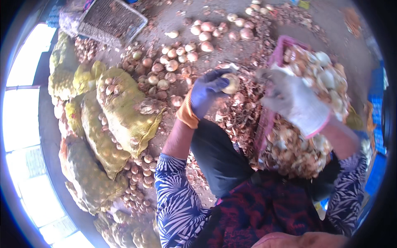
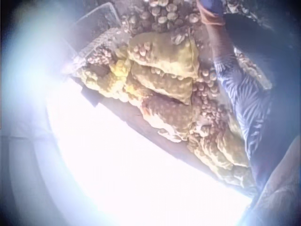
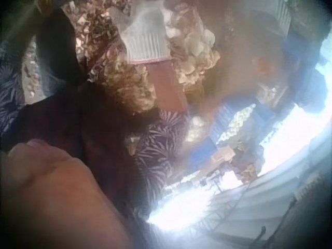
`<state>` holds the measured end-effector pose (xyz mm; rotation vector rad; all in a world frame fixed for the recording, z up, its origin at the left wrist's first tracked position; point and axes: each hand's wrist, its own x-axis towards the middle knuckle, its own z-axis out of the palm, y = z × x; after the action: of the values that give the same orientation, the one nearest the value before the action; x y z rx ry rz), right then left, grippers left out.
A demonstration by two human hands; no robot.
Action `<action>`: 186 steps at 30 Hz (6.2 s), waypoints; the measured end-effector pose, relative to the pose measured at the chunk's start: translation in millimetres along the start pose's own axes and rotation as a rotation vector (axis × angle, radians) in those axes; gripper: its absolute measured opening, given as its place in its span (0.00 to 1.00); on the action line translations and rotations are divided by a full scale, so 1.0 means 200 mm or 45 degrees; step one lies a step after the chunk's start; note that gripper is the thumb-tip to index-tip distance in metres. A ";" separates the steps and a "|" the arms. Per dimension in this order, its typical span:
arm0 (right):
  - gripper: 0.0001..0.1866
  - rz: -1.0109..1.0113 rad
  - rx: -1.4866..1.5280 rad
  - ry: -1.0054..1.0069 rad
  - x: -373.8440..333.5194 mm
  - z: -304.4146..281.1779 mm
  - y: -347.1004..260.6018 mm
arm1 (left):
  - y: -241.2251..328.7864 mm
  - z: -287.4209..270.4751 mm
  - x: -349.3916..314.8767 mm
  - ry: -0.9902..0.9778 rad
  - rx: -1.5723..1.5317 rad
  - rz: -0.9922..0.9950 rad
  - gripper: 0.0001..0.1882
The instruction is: The person sits on the floor and peels onions one by one using a small knife. They remove the outer layers and place the peeled onions into a blue crate while discarding the skins onto a pile on the floor.
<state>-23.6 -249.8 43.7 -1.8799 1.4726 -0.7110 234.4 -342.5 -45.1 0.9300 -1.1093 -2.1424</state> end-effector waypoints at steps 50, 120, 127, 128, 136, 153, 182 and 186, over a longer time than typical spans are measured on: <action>0.17 0.432 -0.547 0.042 -1.69 0.12 0.16 | -0.72 1.38 -0.76 -0.308 0.152 -0.290 0.25; 0.12 0.288 -0.483 -0.084 -1.66 -0.08 0.04 | -0.71 1.19 -0.61 -0.244 0.874 0.191 0.36; 0.20 0.037 -0.490 0.159 -1.74 0.05 0.20 | -0.56 1.23 -0.60 -0.342 1.353 0.319 0.35; 0.19 0.058 -0.438 0.134 -1.77 0.07 0.23 | -0.57 1.21 -0.60 -0.361 1.200 0.329 0.35; 0.08 0.683 -0.460 -0.327 -1.85 0.01 0.18 | -0.61 1.13 -0.68 -0.209 0.084 0.164 0.43; 0.24 0.509 -0.784 0.060 -1.69 0.19 -0.03 | -0.67 1.30 -0.73 0.082 0.321 0.071 0.30; 0.19 0.237 0.111 0.535 -1.59 0.20 0.14 | -0.62 1.23 -0.62 -0.629 0.843 -0.018 0.52; 0.19 0.458 0.307 0.617 -1.56 0.24 0.11 | -0.61 1.30 -0.65 -0.403 0.292 -0.085 0.54</action>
<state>-72.2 58.3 -13.8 -1.2636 1.8597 -1.1573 93.1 -65.6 2.0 0.7478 -1.5236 -2.3069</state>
